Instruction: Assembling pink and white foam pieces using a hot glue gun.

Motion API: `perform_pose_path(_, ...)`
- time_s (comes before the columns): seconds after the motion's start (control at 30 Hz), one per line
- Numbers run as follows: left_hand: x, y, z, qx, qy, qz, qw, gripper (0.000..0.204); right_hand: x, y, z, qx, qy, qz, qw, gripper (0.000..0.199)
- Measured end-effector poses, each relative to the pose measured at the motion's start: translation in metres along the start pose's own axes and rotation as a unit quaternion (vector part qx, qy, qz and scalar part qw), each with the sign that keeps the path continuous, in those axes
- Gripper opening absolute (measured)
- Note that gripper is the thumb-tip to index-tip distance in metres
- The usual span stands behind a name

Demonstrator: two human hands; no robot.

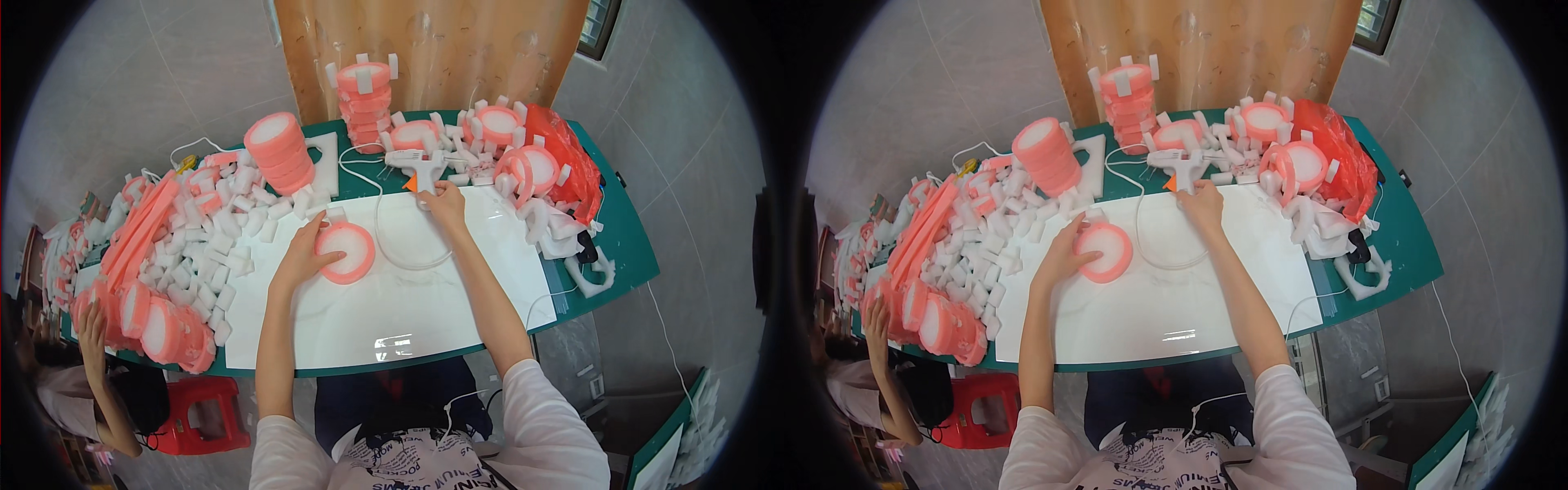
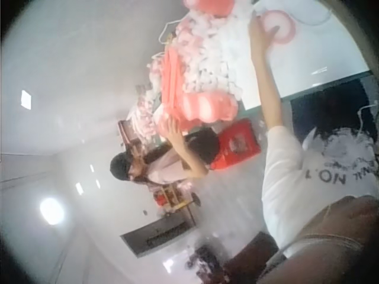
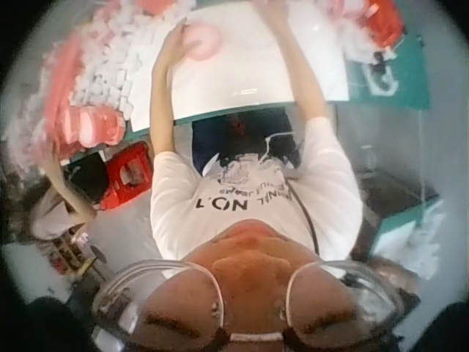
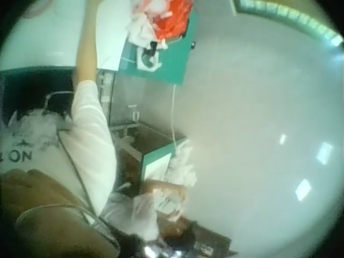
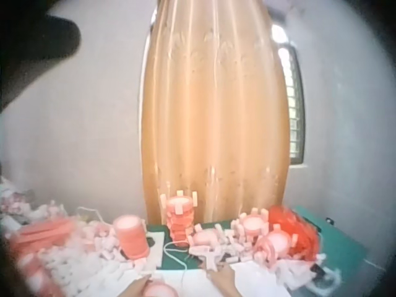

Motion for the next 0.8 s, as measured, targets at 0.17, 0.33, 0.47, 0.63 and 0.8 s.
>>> perform_pose_path(0.17, -0.004, -0.002, -0.004, -0.018, 0.012, 0.005, 1.0, 0.082, -0.019, -0.033, 0.008, 0.044, -0.011, -0.046, 0.998, 0.039)
perform_pose_path(0.33, -0.014, 0.031, -0.042, -0.014, 0.199, 0.085, 0.976, 0.056, -0.027, -0.045, -0.001, 0.052, 0.04, -0.1, 0.993, 0.038)
perform_pose_path(0.47, -0.003, 0.057, -0.034, -0.031, 0.227, 0.149, 0.962, 0.028, -0.026, -0.039, 0.003, 0.056, 0.056, -0.112, 0.991, 0.041)
perform_pose_path(0.63, 0.058, 0.096, 0.023, -0.059, 0.13, 0.103, 0.984, 0.032, -0.022, -0.03, 0.008, 0.069, 0.031, -0.077, 0.994, 0.055)
perform_pose_path(0.8, 0.114, 0.083, 0.043, 0.053, 0.158, 0.046, 0.985, 0.054, -0.016, -0.021, 0.019, 0.097, -0.014, -0.039, 0.994, 0.069)
Point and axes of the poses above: each hand's wrist, its own x-axis towards the middle knuckle, its own z-axis out of the palm, y = z × x, the point moved 10 cm from there along x, towards the middle knuckle, and after that the axes turned 9 degrees about -y, right-handed, at the moved point
